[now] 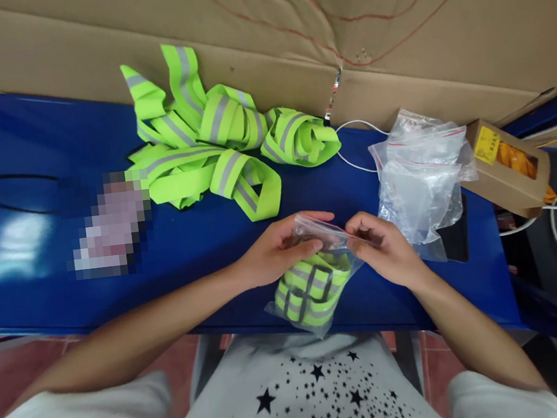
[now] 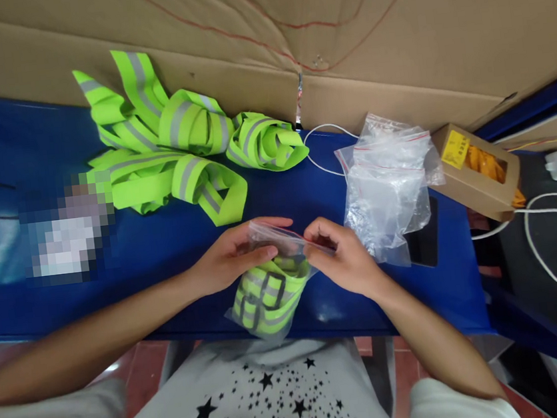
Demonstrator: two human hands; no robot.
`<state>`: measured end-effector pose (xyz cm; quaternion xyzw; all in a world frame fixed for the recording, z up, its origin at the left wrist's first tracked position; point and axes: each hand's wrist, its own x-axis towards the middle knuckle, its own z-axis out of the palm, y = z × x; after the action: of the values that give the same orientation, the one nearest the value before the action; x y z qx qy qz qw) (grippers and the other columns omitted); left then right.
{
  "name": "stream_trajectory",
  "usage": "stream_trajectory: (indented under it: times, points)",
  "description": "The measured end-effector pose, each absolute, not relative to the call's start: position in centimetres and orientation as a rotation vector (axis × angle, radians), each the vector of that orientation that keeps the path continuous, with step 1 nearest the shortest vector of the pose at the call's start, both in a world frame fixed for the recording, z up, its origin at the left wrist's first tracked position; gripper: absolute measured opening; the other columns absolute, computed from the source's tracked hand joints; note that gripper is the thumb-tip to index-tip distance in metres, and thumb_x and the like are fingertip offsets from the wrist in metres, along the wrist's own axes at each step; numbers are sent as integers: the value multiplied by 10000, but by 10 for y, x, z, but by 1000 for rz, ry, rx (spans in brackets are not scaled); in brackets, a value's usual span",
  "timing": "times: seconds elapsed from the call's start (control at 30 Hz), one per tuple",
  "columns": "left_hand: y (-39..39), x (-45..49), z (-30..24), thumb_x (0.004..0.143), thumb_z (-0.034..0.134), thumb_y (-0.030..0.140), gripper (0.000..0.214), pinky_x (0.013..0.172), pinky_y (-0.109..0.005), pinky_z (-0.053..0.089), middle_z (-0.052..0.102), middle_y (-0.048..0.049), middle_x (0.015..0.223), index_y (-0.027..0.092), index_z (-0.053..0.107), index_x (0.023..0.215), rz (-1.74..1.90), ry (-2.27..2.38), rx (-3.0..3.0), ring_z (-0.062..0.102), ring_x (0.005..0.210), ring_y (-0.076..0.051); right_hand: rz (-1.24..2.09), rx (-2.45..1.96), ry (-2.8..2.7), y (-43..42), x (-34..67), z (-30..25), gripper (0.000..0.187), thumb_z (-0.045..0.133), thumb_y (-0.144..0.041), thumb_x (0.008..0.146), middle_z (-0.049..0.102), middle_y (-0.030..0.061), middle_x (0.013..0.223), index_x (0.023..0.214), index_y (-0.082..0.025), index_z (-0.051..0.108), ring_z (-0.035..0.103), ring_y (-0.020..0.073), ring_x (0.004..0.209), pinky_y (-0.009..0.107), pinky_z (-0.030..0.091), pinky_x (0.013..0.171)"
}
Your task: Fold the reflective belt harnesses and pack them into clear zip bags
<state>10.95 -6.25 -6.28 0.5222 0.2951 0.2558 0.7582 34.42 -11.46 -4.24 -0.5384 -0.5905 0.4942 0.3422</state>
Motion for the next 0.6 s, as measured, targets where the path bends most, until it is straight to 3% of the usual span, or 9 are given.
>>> stream_trajectory:
  times: [0.6]
  points:
    - [-74, 119, -70, 956, 729, 353, 491, 844, -274, 573, 763, -77, 1167, 202, 602, 1405, 508, 603, 1218, 729, 980, -167, 1352, -1364, -1569, -116, 342, -48, 100, 656, -258, 919, 573, -45, 753, 864, -190, 608, 476, 72, 633, 219, 367, 576]
